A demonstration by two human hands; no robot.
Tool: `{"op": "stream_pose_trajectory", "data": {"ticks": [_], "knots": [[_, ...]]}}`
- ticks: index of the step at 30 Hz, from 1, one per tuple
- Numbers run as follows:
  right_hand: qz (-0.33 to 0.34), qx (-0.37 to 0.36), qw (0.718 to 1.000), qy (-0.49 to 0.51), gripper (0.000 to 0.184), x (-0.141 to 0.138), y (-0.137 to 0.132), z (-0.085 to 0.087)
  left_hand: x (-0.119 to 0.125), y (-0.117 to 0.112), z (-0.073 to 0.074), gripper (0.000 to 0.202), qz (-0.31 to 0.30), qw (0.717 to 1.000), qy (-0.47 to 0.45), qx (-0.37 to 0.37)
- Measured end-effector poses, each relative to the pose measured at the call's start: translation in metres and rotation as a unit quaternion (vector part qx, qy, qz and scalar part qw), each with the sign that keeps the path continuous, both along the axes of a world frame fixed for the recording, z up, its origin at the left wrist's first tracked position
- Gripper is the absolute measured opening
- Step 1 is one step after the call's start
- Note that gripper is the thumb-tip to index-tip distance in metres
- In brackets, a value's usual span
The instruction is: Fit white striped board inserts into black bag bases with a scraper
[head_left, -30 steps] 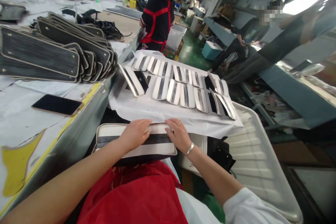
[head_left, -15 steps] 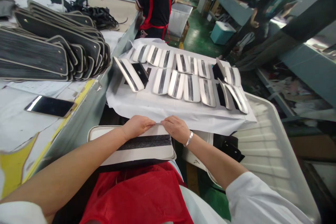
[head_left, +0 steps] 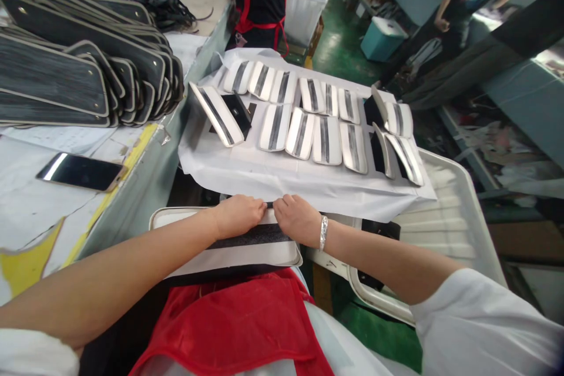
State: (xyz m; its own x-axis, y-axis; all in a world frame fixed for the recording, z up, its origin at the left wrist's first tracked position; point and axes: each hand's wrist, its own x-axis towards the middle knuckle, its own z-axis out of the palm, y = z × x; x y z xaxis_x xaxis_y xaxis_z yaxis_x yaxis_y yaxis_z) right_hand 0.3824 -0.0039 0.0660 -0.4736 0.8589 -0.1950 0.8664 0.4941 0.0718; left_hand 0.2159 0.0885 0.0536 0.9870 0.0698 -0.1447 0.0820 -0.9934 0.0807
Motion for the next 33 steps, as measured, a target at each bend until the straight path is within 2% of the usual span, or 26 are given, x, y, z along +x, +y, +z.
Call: {"op": "stream_pose_trajectory", "data": {"ticks": [4, 8, 10, 12, 17, 20, 22, 24, 26, 27, 29, 33], "knots": [[-0.091, -0.073, 0.989, 0.091, 0.024, 0.01, 0.024, 0.007, -0.005, -0.013, -0.003, 0.035, -0.003, 0.998, -0.019, 0.059], [-0.167, -0.234, 0.928, 0.239, 0.009, 0.024, 0.056, -0.001, -0.01, -0.015, -0.009, 0.038, 0.002, 0.995, -0.043, 0.092], [-0.173, -0.289, 0.898, 0.282, 0.012, 0.024, 0.067, -0.007, -0.015, -0.011, -0.01, 0.038, -0.004, 0.995, -0.058, 0.085], [-0.167, -0.313, 0.883, 0.308, 0.016, 0.02, 0.074, -0.012, -0.022, -0.006, -0.009, 0.035, -0.009, 0.996, -0.068, 0.062], [-0.142, -0.353, 0.854, 0.354, 0.024, -0.001, 0.088, -0.019, -0.042, 0.007, -0.001, 0.031, 0.02, 0.998, -0.06, -0.001], [-0.145, -0.379, 0.84, 0.361, 0.026, -0.011, 0.097, -0.019, -0.063, 0.031, 0.005, 0.031, 0.074, 0.991, -0.034, -0.11], [-0.145, -0.391, 0.833, 0.364, 0.028, -0.02, 0.103, -0.018, -0.088, 0.056, 0.01, 0.031, 0.136, 0.964, -0.013, -0.229], [-0.14, -0.396, 0.821, 0.387, 0.028, -0.032, 0.108, -0.018, -0.119, 0.079, 0.014, 0.037, 0.208, 0.916, 0.005, -0.343], [-0.133, -0.387, 0.809, 0.422, 0.03, -0.049, 0.114, -0.018, -0.147, 0.092, 0.016, 0.043, 0.261, 0.877, 0.015, -0.404], [-0.127, -0.377, 0.808, 0.434, 0.032, -0.059, 0.116, -0.018, -0.157, 0.093, 0.017, 0.044, 0.278, 0.869, 0.014, -0.41], [-0.11, -0.346, 0.821, 0.441, 0.034, -0.079, 0.121, -0.017, -0.167, 0.089, 0.016, 0.042, 0.295, 0.872, -0.001, -0.391], [-0.076, -0.294, 0.85, 0.429, 0.025, -0.102, 0.123, -0.015, -0.167, 0.077, 0.008, 0.041, 0.307, 0.877, -0.043, -0.367]]}}
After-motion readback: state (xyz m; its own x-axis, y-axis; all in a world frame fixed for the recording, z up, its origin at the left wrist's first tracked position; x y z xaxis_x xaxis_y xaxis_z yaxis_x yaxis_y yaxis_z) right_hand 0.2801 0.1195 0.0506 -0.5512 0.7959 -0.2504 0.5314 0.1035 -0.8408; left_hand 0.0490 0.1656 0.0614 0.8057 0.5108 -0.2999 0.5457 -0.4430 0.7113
